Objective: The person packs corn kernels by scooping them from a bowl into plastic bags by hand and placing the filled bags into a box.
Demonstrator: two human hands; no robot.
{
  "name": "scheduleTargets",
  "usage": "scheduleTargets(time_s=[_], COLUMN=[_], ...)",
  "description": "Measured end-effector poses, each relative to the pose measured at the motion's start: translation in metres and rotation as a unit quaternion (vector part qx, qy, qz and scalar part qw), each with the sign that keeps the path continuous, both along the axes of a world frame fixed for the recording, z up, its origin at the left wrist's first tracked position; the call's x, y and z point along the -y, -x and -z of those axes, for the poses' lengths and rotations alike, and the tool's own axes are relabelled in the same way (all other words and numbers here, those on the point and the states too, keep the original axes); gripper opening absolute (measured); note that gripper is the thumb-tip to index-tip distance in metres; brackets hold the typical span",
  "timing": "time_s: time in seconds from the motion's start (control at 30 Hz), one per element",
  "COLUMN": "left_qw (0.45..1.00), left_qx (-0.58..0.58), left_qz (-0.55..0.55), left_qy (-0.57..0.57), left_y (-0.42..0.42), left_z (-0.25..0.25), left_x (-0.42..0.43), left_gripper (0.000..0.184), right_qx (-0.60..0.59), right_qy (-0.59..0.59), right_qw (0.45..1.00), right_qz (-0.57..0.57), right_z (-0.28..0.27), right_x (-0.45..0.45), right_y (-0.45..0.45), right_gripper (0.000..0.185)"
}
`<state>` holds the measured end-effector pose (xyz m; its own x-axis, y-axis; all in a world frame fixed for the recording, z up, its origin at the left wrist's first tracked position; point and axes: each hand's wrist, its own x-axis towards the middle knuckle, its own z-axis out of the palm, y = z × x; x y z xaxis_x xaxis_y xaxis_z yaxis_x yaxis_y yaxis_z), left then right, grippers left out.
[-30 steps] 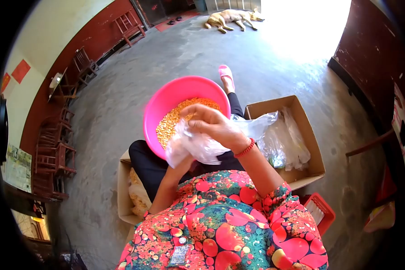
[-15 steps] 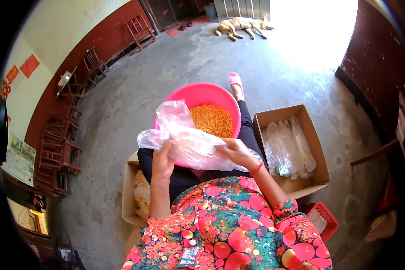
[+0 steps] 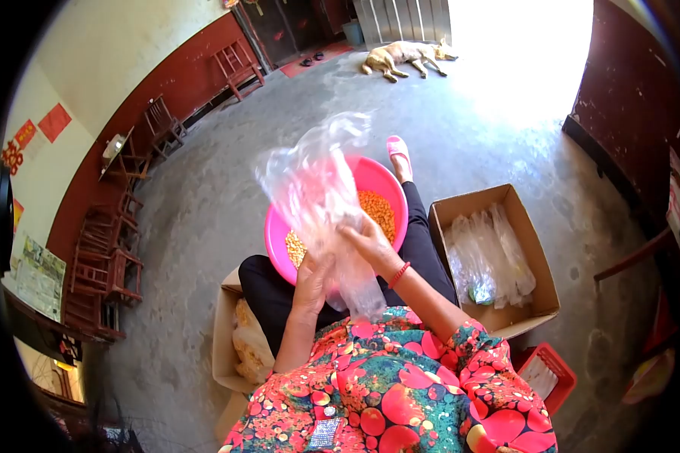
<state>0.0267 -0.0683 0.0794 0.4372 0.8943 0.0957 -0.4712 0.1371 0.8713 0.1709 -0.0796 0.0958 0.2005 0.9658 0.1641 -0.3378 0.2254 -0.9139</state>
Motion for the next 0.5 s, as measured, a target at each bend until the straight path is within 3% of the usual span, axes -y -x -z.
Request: scheduleTargets(time_s=[0.07,0.1,0.17,0.23,0.3,0.37,0.5], left_qw=[0.990,0.990,0.978,0.977,0.962,0.961,0.959], left_qx=[-0.091,-0.091,-0.100,-0.096,-0.076,-0.060,0.013], left_qz=[-0.080,-0.080,-0.184,-0.186,-0.261,-0.269,-0.284], left_qy=[0.067,0.067,0.014,0.032,0.011,-0.005,-0.002], left_y=[0.005,0.011,0.026,0.042,0.049,0.061,0.080], left_z=[0.004,0.006,0.005,-0.008,-0.010,-0.012,-0.022], left_x=[-0.002,-0.005,-0.014,-0.019,-0.027,-0.036,-0.040], left_gripper=[0.029,0.029,0.011,0.011,0.011,0.012,0.013], right_qx=[-0.019,-0.019,-0.043,-0.066,-0.064,0.019,-0.017], right_qy=[0.014,0.049,0.066,0.024,0.015,-0.011,-0.025], right_qw=[0.999,0.996,0.996,0.998,0.998,0.999,0.983], right_qz=[-0.049,-0.077,-0.045,-0.005,-0.006,0.041,0.179], right_z=[0.001,0.005,0.009,0.011,0.005,-0.004,-0.014], right_x=[0.006,0.009,0.010,0.005,0.001,-0.007,-0.022], right_y=[-0.001,-0.007,-0.016,-0.024,-0.036,-0.046,-0.065], right_gripper=[0.027,0.026,0.025,0.028,0.027,0.017,0.008])
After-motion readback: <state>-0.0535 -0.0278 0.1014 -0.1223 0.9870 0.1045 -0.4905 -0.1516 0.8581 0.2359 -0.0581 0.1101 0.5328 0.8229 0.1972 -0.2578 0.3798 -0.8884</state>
